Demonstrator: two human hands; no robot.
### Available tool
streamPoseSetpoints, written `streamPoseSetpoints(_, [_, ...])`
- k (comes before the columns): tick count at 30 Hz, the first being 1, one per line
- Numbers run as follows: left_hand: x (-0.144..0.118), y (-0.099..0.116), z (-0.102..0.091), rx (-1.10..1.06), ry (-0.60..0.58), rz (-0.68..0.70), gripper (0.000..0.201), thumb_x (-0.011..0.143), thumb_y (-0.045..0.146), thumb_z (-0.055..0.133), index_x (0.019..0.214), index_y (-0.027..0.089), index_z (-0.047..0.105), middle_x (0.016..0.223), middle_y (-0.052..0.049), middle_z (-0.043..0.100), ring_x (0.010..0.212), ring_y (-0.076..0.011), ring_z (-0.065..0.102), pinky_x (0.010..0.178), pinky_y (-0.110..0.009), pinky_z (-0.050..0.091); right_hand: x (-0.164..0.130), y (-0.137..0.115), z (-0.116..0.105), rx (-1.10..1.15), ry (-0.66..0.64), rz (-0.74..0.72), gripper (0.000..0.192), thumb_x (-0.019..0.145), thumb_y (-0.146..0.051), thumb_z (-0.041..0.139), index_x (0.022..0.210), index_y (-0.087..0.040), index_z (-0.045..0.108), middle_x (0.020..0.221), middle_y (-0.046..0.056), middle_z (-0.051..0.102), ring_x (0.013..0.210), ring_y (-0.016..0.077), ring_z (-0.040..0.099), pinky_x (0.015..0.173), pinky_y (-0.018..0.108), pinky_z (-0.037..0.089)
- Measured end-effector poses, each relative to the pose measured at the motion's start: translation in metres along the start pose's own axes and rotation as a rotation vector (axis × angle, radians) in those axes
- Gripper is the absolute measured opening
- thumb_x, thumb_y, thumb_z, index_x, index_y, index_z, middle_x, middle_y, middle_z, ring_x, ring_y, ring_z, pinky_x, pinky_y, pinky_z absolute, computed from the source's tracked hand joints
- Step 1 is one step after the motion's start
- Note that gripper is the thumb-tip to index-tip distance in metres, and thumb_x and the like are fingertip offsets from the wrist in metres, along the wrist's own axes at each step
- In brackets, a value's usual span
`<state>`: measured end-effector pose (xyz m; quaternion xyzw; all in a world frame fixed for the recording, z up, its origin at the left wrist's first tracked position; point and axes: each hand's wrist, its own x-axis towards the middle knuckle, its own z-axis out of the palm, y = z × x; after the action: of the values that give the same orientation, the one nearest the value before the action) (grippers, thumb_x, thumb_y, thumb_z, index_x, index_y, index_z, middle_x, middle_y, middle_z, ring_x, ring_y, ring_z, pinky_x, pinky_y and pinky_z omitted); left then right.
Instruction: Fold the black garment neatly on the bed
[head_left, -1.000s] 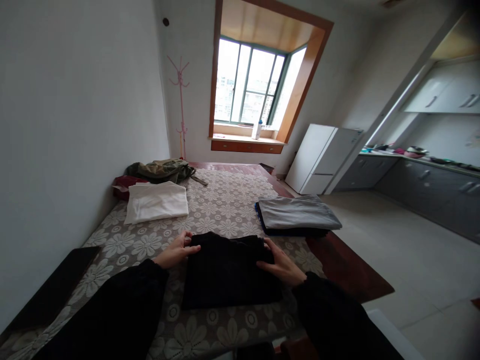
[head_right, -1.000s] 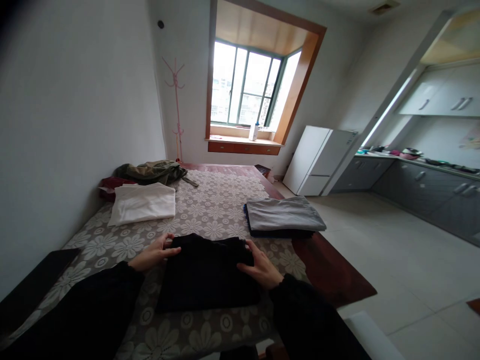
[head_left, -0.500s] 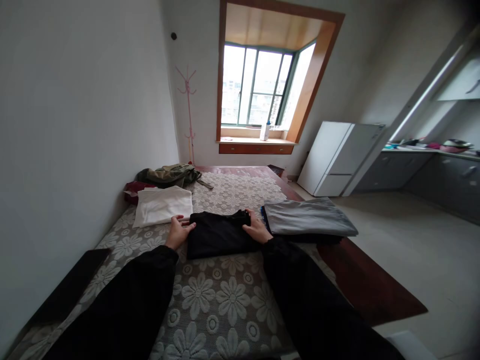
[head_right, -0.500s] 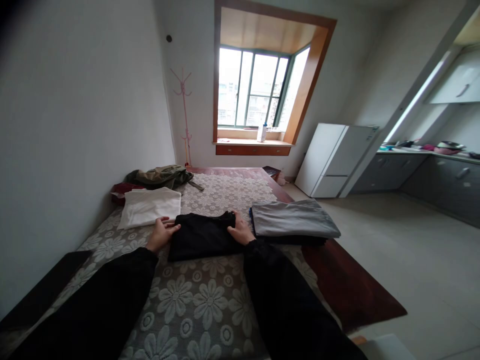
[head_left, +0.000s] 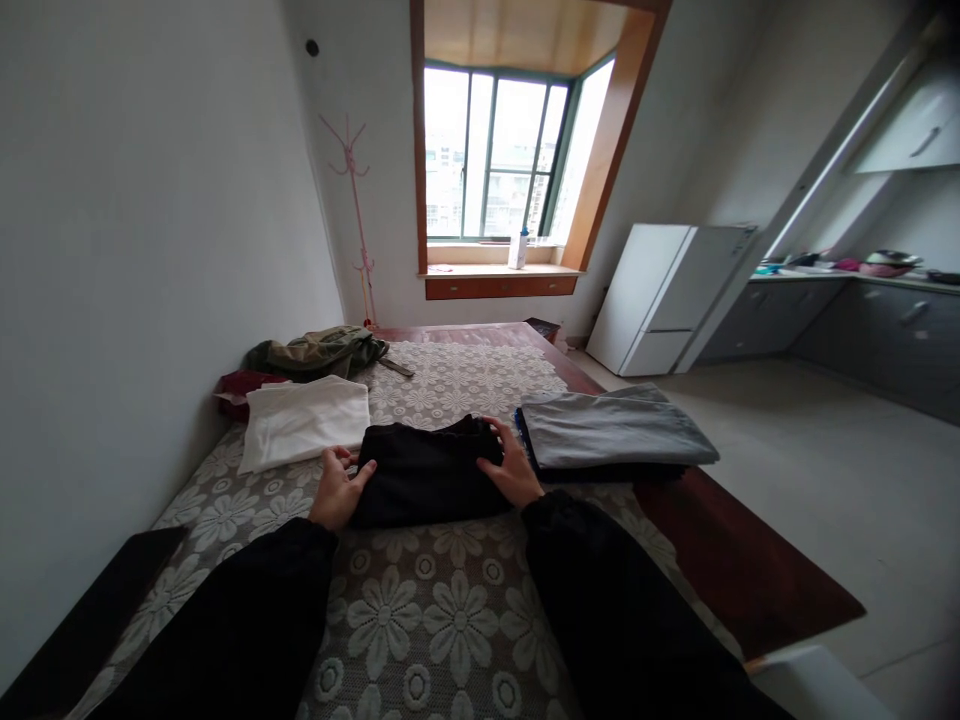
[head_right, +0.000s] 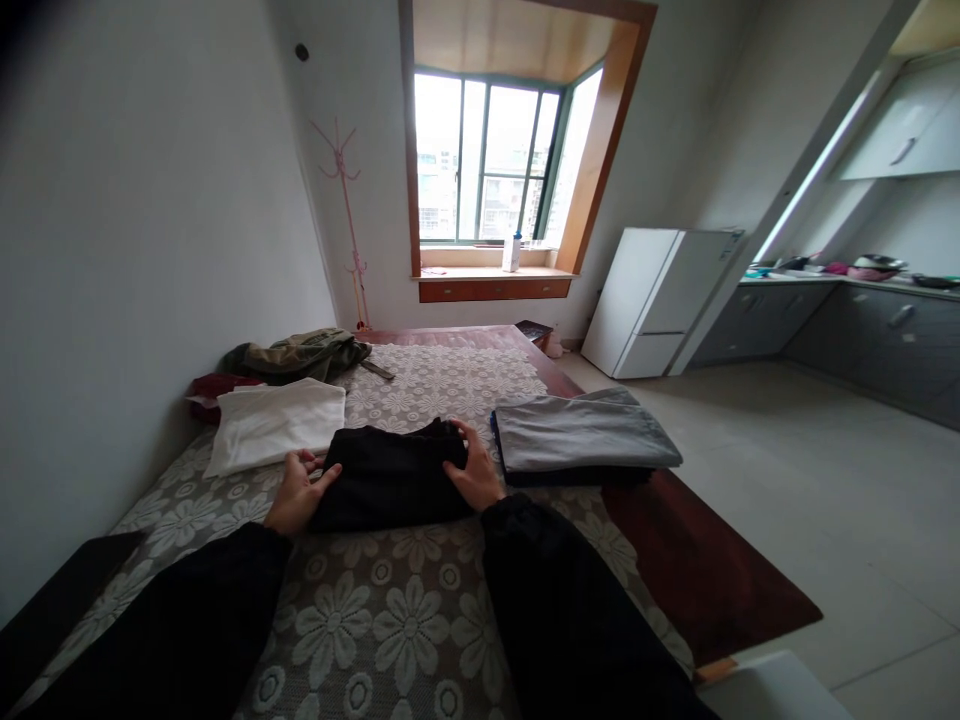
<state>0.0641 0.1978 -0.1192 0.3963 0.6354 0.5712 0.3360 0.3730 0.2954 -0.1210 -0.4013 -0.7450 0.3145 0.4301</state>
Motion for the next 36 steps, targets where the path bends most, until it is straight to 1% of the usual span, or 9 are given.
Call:
streamPoseSetpoints(3, [-0.001, 0.003, 0.001, -0.049, -0.019, 0.019, 0.056, 0.072, 0.044, 0.08, 0.101, 0.029, 0.034, 0.107, -0.002, 0.065, 0.071, -0.0158, 0.071, 0.061, -0.029, 0.057, -0.005, 0.002, 0.003, -0.107, 0.007, 0.05, 0.082, 0.079, -0.028, 0.065, 0.155, -0.024, 0.032, 0.137, 0.013, 0.06, 0.122, 0.0292, 0.061, 0.108, 0.049, 0.046])
streamPoseSetpoints(7, [-0.004, 0.009, 0.0, -0.05, -0.13, -0.022, 0.057, 0.072, 0.041, 0.079, 0.108, 0.029, 0.038, 0.114, -0.005, 0.067, 0.074, -0.0176, 0.072, 0.064, -0.031, 0.058, -0.012, 0.008, 0.009, -0.407, -0.005, 0.129, 0.084, 0.087, -0.042, 0.063, 0.159, -0.02, 0.026, 0.153, 0.018, 0.048, 0.146, 0.0357, 0.039, 0.123, 0.061, 0.014])
streamPoseSetpoints(9, [-0.007, 0.012, 0.0, -0.073, -0.199, -0.043, 0.061, 0.072, 0.039, 0.079, 0.114, 0.03, 0.037, 0.117, -0.007, 0.068, 0.078, -0.0202, 0.074, 0.068, -0.034, 0.059, -0.013, 0.012, 0.01, -0.446, -0.051, 0.139, 0.083, 0.091, -0.046, 0.059, 0.161, -0.018, 0.024, 0.157, 0.019, 0.044, 0.15, 0.0345, 0.034, 0.125, 0.058, 0.008])
streamPoseSetpoints(14, [-0.01, 0.016, 0.002, -0.175, -0.194, 0.03, 0.068, 0.067, 0.025, 0.077, 0.12, 0.031, 0.034, 0.128, -0.007, 0.067, 0.096, -0.0215, 0.074, 0.078, -0.033, 0.057, -0.009, 0.017, 0.01, -0.418, -0.096, 0.156, 0.086, 0.092, -0.049, 0.057, 0.161, -0.009, 0.022, 0.162, 0.022, 0.037, 0.153, 0.0322, 0.029, 0.127, 0.051, 0.009])
streamPoseSetpoints(18, [-0.011, 0.021, 0.003, -0.222, -0.22, 0.105, 0.066, 0.058, 0.018, 0.076, 0.117, 0.027, 0.046, 0.125, -0.005, 0.069, 0.1, -0.022, 0.072, 0.08, -0.03, 0.054, -0.006, 0.018, 0.008, -0.349, -0.091, 0.204, 0.089, 0.088, -0.049, 0.062, 0.16, -0.012, 0.026, 0.16, 0.019, 0.041, 0.153, 0.0323, 0.03, 0.128, 0.05, 0.013])
streamPoseSetpoints(25, [-0.012, 0.028, 0.007, -0.016, -0.289, -0.057, 0.052, 0.065, 0.044, 0.081, 0.109, 0.019, 0.07, 0.098, -0.007, 0.079, 0.097, -0.0307, 0.072, 0.082, -0.038, 0.054, -0.006, 0.015, 0.007, -0.236, -0.059, 0.178, 0.088, 0.082, -0.043, 0.069, 0.159, -0.023, 0.033, 0.155, 0.012, 0.049, 0.152, 0.0344, 0.031, 0.126, 0.052, 0.024])
streamPoseSetpoints(29, [-0.013, 0.028, 0.007, -0.034, -0.29, -0.006, 0.029, 0.066, 0.038, 0.077, 0.089, 0.021, 0.07, 0.09, -0.003, 0.079, 0.09, -0.028, 0.072, 0.082, -0.037, 0.054, -0.006, 0.015, 0.007, -0.159, -0.035, 0.183, 0.087, 0.079, -0.04, 0.072, 0.157, -0.024, 0.036, 0.154, 0.012, 0.049, 0.151, 0.035, 0.032, 0.123, 0.054, 0.029])
streamPoseSetpoints(32, [-0.018, 0.029, 0.005, -0.035, -0.301, 0.106, 0.017, 0.064, 0.032, 0.074, 0.07, 0.021, 0.062, 0.094, -0.004, 0.079, 0.092, -0.0265, 0.071, 0.085, -0.036, 0.053, -0.004, 0.015, 0.004, -0.077, -0.05, 0.166, 0.089, 0.075, -0.04, 0.075, 0.155, -0.022, 0.04, 0.15, 0.013, 0.054, 0.146, 0.0345, 0.041, 0.122, 0.052, 0.031])
streamPoseSetpoints(36, [-0.023, 0.031, 0.002, -0.105, -0.306, 0.155, 0.015, 0.061, 0.031, 0.071, 0.064, 0.023, 0.059, 0.089, -0.006, 0.08, 0.088, -0.0283, 0.071, 0.087, -0.042, 0.054, 0.001, 0.017, -0.005, 0.086, -0.083, 0.195, 0.095, 0.068, -0.041, 0.082, 0.152, -0.019, 0.041, 0.14, 0.013, 0.061, 0.131, 0.0332, 0.057, 0.116, 0.049, 0.039])
